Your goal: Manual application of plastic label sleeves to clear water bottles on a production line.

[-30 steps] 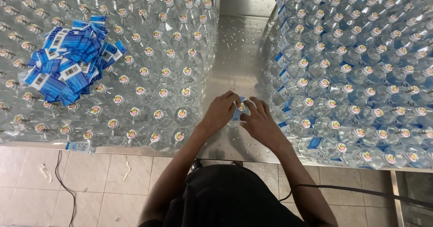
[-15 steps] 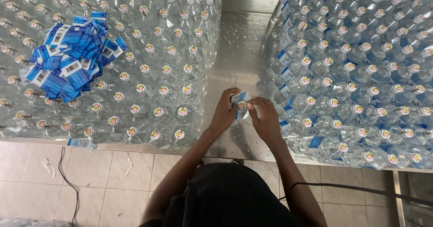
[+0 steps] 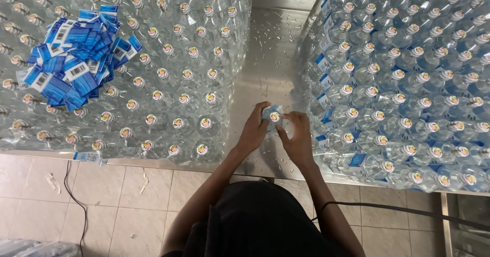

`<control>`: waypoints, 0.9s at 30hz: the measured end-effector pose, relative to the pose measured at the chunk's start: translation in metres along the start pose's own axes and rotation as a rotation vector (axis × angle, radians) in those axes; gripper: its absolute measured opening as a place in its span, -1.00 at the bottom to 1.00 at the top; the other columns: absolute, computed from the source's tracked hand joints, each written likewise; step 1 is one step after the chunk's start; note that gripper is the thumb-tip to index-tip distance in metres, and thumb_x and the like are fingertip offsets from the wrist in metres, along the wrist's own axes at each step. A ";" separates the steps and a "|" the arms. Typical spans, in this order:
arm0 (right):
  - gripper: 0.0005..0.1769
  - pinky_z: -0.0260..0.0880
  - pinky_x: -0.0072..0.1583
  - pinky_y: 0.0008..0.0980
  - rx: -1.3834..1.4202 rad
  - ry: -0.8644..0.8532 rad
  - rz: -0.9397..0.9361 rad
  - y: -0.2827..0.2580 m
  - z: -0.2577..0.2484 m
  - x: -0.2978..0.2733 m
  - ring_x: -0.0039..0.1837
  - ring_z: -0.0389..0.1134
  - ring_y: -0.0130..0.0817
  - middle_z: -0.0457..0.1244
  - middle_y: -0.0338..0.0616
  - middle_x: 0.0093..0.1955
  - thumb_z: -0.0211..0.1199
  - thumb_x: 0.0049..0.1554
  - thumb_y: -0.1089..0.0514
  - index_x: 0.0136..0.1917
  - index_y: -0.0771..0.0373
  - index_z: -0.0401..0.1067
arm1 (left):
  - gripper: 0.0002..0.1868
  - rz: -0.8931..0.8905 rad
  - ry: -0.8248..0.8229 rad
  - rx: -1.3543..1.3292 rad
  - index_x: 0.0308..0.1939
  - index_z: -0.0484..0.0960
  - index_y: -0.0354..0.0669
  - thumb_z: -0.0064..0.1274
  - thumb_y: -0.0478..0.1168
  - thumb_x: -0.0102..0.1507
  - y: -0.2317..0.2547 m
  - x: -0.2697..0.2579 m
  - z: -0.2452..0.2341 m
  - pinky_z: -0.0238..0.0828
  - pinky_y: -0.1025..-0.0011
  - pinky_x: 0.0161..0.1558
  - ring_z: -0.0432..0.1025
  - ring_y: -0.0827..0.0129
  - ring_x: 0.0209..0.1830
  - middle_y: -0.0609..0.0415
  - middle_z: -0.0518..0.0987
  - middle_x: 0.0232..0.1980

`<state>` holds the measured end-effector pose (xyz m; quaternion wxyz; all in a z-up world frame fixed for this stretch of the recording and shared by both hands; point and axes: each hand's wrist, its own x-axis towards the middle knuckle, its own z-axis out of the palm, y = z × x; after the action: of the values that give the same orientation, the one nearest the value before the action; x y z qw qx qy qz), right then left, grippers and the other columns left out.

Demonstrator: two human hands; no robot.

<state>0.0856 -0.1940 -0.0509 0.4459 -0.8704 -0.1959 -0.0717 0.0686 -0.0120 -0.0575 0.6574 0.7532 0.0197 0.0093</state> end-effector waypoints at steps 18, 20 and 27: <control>-0.48 0.27 0.52 0.29 0.266 -0.180 0.162 0.001 0.010 0.012 0.62 0.15 0.35 0.22 0.32 0.57 -0.10 0.54 0.03 0.63 0.29 0.28 | -0.52 -0.043 0.020 0.040 0.59 0.28 -0.25 -0.38 -0.17 0.61 -0.026 -0.001 0.005 0.07 -0.22 0.62 0.26 -0.29 0.61 -0.38 0.38 0.57; -0.46 0.23 0.54 0.32 0.282 -0.175 0.166 0.000 0.013 0.005 0.63 0.12 0.38 0.19 0.35 0.59 -0.13 0.54 0.01 0.65 0.31 0.24 | -0.51 -0.038 0.030 0.010 0.58 0.30 -0.27 -0.41 -0.17 0.61 -0.022 -0.005 0.004 0.07 -0.24 0.62 0.26 -0.29 0.61 -0.39 0.40 0.56; -0.35 0.09 0.62 0.25 0.284 -0.195 0.149 0.010 0.024 -0.009 0.71 0.02 0.26 0.09 0.22 0.68 -0.11 0.52 -0.14 0.74 0.21 0.09 | -0.44 0.058 0.038 -0.057 0.62 0.28 -0.29 -0.44 -0.08 0.63 -0.020 -0.017 0.007 0.00 -0.23 0.64 0.18 -0.30 0.65 -0.42 0.35 0.59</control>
<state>0.0806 -0.1827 -0.0755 0.5473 -0.8137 -0.1812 0.0745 0.0520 -0.0165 -0.0781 0.6777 0.7340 0.0099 0.0433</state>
